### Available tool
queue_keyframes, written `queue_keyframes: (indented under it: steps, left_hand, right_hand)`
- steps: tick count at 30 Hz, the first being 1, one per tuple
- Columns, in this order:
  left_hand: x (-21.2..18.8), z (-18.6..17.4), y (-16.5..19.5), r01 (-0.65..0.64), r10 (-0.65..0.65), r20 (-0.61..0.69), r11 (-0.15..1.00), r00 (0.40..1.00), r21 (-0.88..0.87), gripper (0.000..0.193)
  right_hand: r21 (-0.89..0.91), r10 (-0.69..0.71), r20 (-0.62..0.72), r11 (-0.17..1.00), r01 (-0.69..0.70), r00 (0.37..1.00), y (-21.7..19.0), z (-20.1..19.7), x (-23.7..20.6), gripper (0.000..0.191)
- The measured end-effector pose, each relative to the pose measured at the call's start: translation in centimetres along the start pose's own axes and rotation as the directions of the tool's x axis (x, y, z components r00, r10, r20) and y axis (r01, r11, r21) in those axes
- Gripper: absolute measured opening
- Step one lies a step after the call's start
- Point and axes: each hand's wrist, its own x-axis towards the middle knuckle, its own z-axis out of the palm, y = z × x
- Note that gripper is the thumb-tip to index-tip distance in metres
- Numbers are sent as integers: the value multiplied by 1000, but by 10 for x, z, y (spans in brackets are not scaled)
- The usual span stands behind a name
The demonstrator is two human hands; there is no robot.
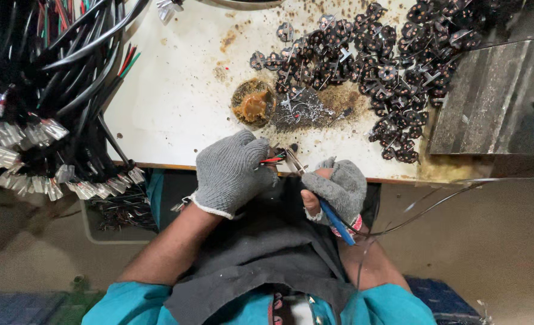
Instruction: The person solders wires to small electrical components at a workbench. They dip wire ends into a flux container, hold a component and wire in one hand, and apply a soldering iron with the other hand to join them, repeating the process on successive components.
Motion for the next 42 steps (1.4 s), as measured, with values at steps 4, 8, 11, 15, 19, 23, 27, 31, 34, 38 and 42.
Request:
queue_keyframes:
  steps: [4, 8, 11, 15, 19, 23, 27, 31, 34, 38, 42]
  left_hand:
    - [0, 1, -2, -14, 14, 10, 1000, 1000, -16, 25]
    - [1, 1, -1, -13, 13, 7, 1000, 1000, 13, 21]
    - [3, 0, 0, -18, 18, 24, 1000, 1000, 12, 21]
    - [5, -2, -4, -66, 66, -4, 998, 998, -3, 22]
    - [5, -2, -8, -81, 80, -17, 995, 997, -57, 24]
    - [5, 1, -9, -67, 67, 10, 997, 998, -30, 22]
    - [4, -2, -6, -62, 61, -17, 996, 998, -58, 23]
    - [5, -14, 1, -61, 63, 12, 990, 998, -127, 27]
    - [-4, -32, -3, -7, 53, 107, 919, 993, -395, 29]
    - [-20, -33, -1, 244, -100, 322, 861, 941, -446, 17]
    - [-35, -18, 8, 322, -176, 338, 836, 925, -444, 15]
  right_hand:
    - [111, 232, -4, 967, -230, 973, -11, -5, 2, 30]
    - [521, 530, 91, 696, -494, 843, -22, -3, 7, 54]
    - [622, 621, 150, 546, -562, 770, -16, 10, 19, 46]
    - [79, 381, 158, 915, -396, 911, -16, 9, 36, 32]
    - [77, 421, 50, 903, -423, 906, -24, 18, 50, 42]
    - [17, 411, 65, 910, -413, 909, -29, 19, 56, 43]
    - [364, 473, 71, 807, -464, 878, -34, 25, 49, 56]
    - [206, 396, 15, 897, -391, 918, -35, 30, 42, 56]
    - [369, 448, 28, 826, -426, 894, -39, 29, 41, 52]
    - [200, 333, -3, 924, -326, 943, -51, 17, 43, 32]
    - [227, 471, 19, 857, -462, 882, -65, 9, 42, 14]
